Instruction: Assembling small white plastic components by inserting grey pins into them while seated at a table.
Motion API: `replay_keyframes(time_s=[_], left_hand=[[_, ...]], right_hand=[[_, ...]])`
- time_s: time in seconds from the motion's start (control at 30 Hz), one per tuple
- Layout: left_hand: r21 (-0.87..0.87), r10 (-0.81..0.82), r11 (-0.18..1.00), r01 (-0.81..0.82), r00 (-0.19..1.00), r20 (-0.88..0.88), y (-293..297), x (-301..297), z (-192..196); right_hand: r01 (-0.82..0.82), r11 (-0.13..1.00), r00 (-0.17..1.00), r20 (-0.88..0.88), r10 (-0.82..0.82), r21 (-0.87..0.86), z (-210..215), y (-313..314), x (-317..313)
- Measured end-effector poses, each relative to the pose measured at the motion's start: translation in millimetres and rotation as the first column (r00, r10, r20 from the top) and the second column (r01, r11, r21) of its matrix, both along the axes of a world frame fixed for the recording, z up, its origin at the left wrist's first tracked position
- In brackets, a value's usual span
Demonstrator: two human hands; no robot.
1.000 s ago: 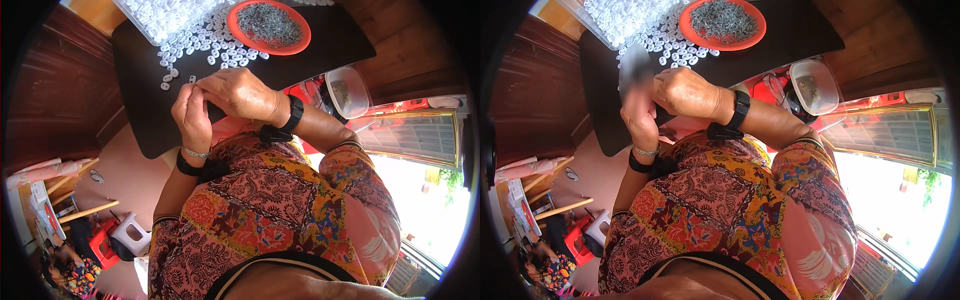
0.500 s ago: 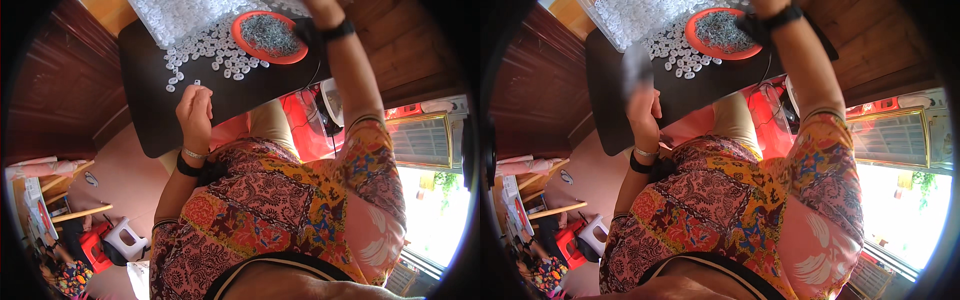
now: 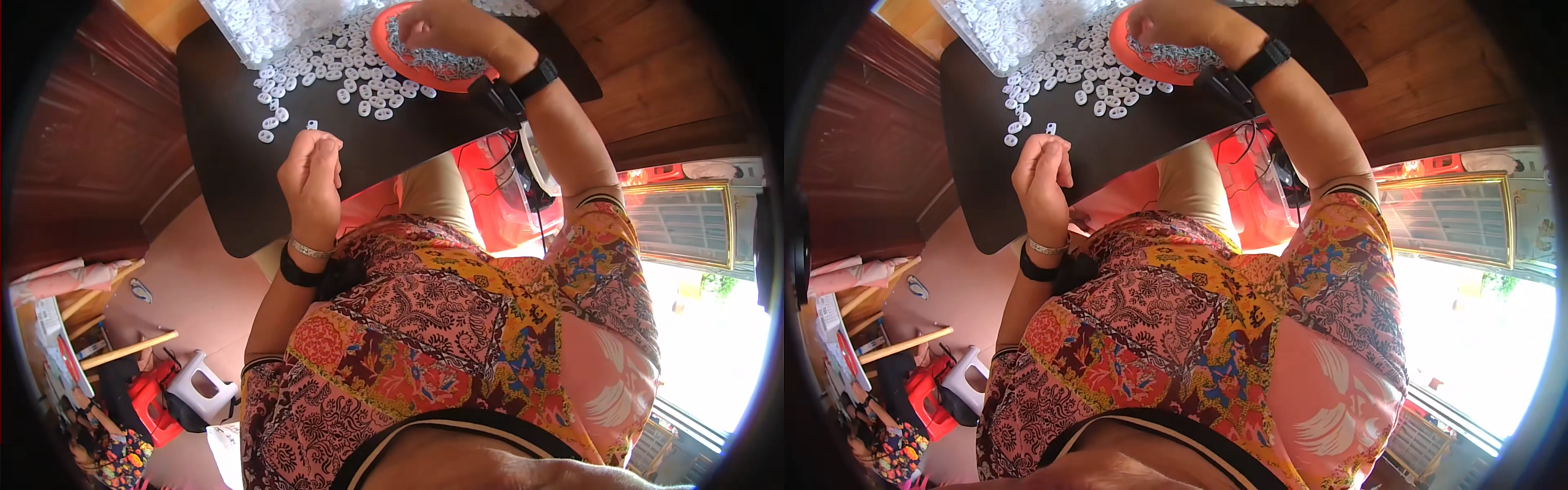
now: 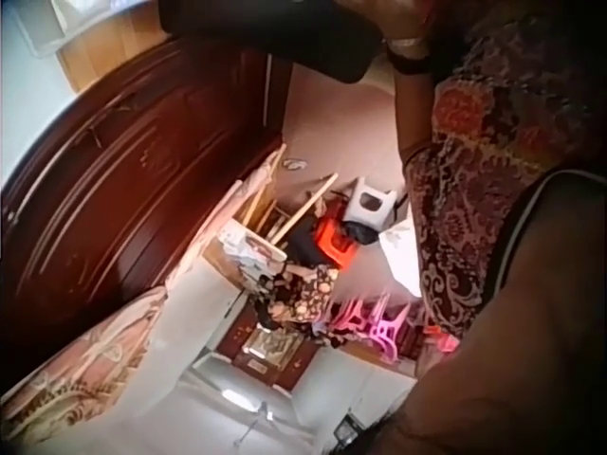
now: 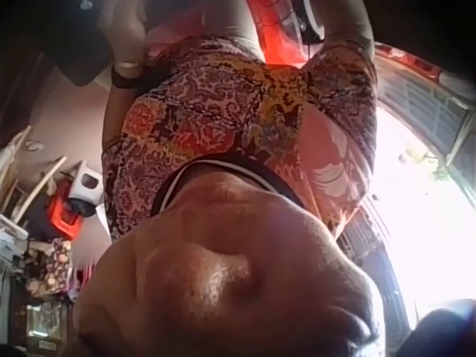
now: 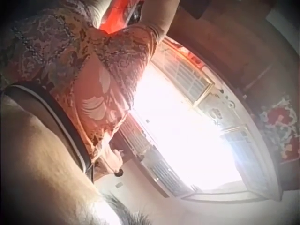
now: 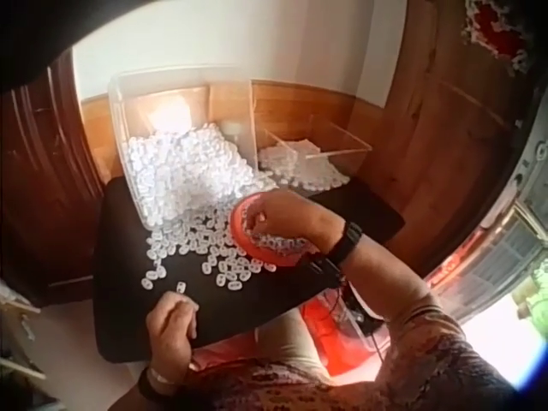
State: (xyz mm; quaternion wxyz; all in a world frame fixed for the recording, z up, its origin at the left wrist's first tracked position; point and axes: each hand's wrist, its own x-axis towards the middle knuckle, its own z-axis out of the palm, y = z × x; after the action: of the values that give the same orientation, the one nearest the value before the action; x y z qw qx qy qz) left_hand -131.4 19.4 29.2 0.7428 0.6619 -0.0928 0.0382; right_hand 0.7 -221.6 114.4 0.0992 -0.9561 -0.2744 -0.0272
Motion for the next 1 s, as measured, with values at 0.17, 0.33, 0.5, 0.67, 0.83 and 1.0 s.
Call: replay_keyframes(time_s=[0.17, 0.33, 0.5, 0.67, 0.83, 1.0], left_hand=[[-0.029, -0.007, 1.0, 0.008, 0.999, 0.033, -1, 0, 0], [-0.033, -0.011, 0.999, 0.013, 0.999, 0.051, 1, -1, 0], [-0.032, -0.019, 0.999, 0.02, 0.999, 0.04, 1, -2, 0], [-0.025, -0.016, 1.0, 0.017, 0.999, 0.049, 2, -3, 0], [-0.033, 0.014, 0.999, -0.013, 0.999, 0.036, 2, -5, 2], [-0.355, 0.194, 0.921, -0.161, 0.979, 0.057, 0, -5, -1]], right_hand=[[-0.075, 0.994, 0.997, -0.023, 0.074, -0.074, -21, -1, -12], [0.006, 0.989, 0.996, 0.09, 0.007, -0.146, -25, 1, -17], [0.23, 0.805, 0.968, 0.216, -0.13, -0.546, -8, 6, -20], [0.04, 0.975, 0.959, 0.283, 0.025, -0.22, -13, 24, -29], [-0.306, 0.918, 0.951, 0.123, 0.283, 0.253, -11, 51, -32], [-0.252, 0.913, 0.956, -0.062, 0.286, 0.321, -27, 87, -39]])
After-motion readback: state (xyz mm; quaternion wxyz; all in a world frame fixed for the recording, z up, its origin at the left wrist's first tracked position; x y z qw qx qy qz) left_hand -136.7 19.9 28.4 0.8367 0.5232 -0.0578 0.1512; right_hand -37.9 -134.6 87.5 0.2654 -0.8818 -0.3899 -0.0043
